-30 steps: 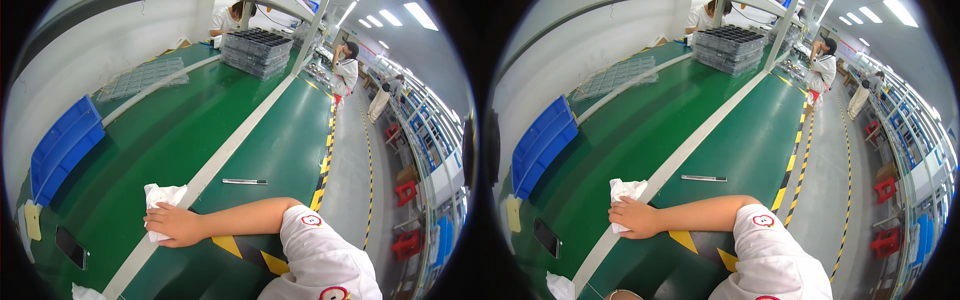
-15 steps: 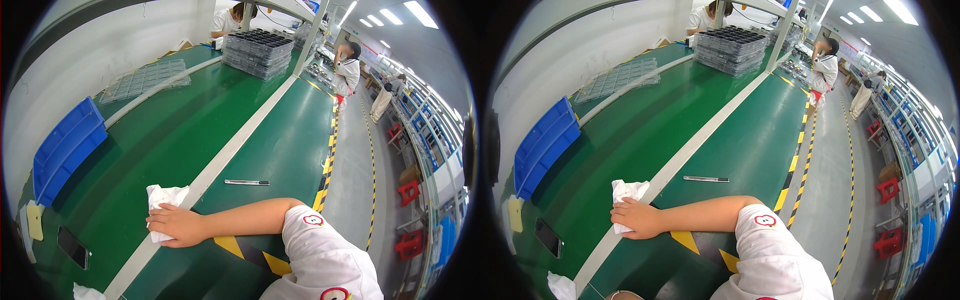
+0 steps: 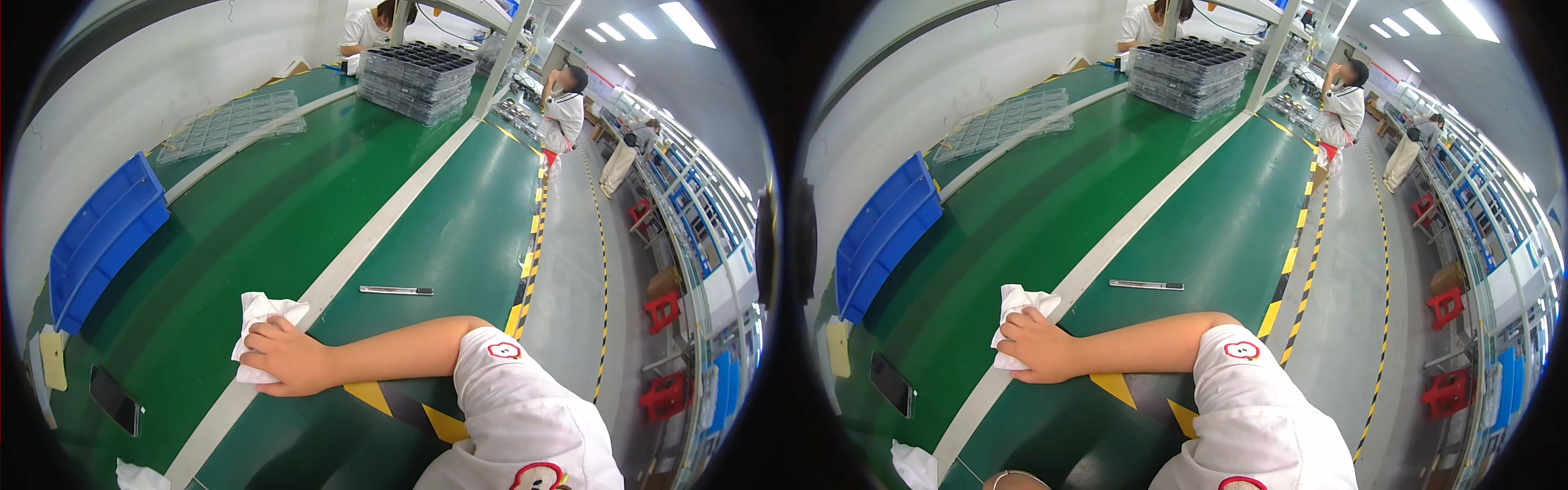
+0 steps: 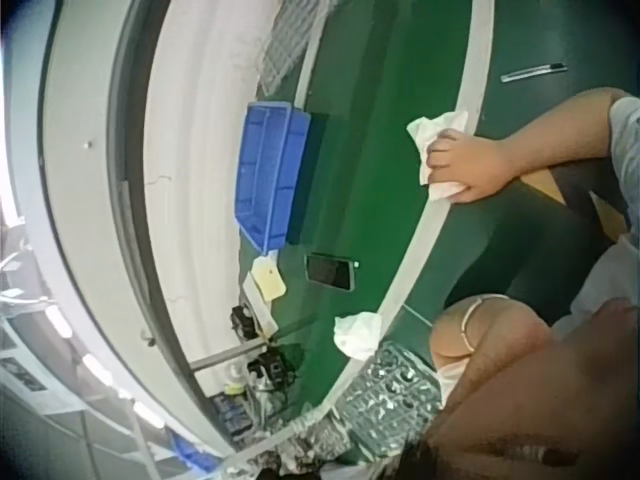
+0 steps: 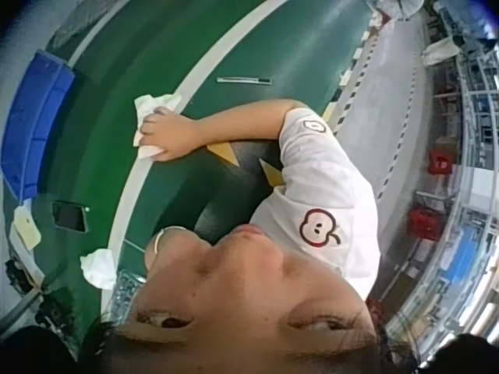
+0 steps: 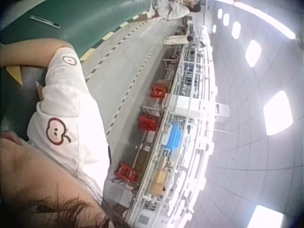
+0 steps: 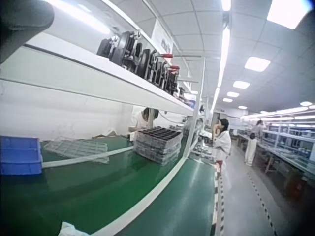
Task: Transporting a tray of components to a workstation and then cleaning and adjusting small watch-like housings using a precision tool and tissue.
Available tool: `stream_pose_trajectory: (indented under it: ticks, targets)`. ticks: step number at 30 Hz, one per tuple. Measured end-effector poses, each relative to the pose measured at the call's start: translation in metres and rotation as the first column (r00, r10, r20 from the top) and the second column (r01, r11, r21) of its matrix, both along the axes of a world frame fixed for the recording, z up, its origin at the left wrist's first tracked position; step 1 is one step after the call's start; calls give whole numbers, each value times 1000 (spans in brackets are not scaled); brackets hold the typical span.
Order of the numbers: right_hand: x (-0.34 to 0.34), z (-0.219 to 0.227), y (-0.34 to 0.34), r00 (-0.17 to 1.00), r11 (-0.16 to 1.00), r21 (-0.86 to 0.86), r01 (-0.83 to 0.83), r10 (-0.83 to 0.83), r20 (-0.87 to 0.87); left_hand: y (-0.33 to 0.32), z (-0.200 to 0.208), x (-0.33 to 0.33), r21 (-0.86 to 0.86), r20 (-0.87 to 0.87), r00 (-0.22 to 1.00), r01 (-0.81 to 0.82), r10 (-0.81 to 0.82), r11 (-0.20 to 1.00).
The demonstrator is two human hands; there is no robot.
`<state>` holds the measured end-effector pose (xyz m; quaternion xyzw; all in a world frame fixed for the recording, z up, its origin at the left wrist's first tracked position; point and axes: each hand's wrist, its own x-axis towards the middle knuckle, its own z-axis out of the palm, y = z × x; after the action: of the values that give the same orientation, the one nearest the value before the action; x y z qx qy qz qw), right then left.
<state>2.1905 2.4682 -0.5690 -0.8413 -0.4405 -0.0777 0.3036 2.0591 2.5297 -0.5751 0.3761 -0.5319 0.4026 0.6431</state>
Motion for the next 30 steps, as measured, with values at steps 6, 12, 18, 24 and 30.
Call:
stream_pose_trajectory:
  ticks: [6,12,18,24,30]
  targets:
    - [11,-7,-3,999,997,-64,-30,32,29,-18,1,1,21,-70,994,80,-79,997]
    - [27,2,0,999,997,-73,-24,27,45,-30,19,21,44,-97,983,158,-153,986]
    - [19,22,-4,1000,998,-55,-4,4,-2,-56,59,37,98,-100,971,226,-216,969]
    - [-8,37,-3,1000,998,-54,-16,17,20,-55,112,22,237,-96,992,98,-77,966]
    - [-68,71,37,998,994,-102,-51,54,29,43,186,-60,405,-90,851,-444,518,800]
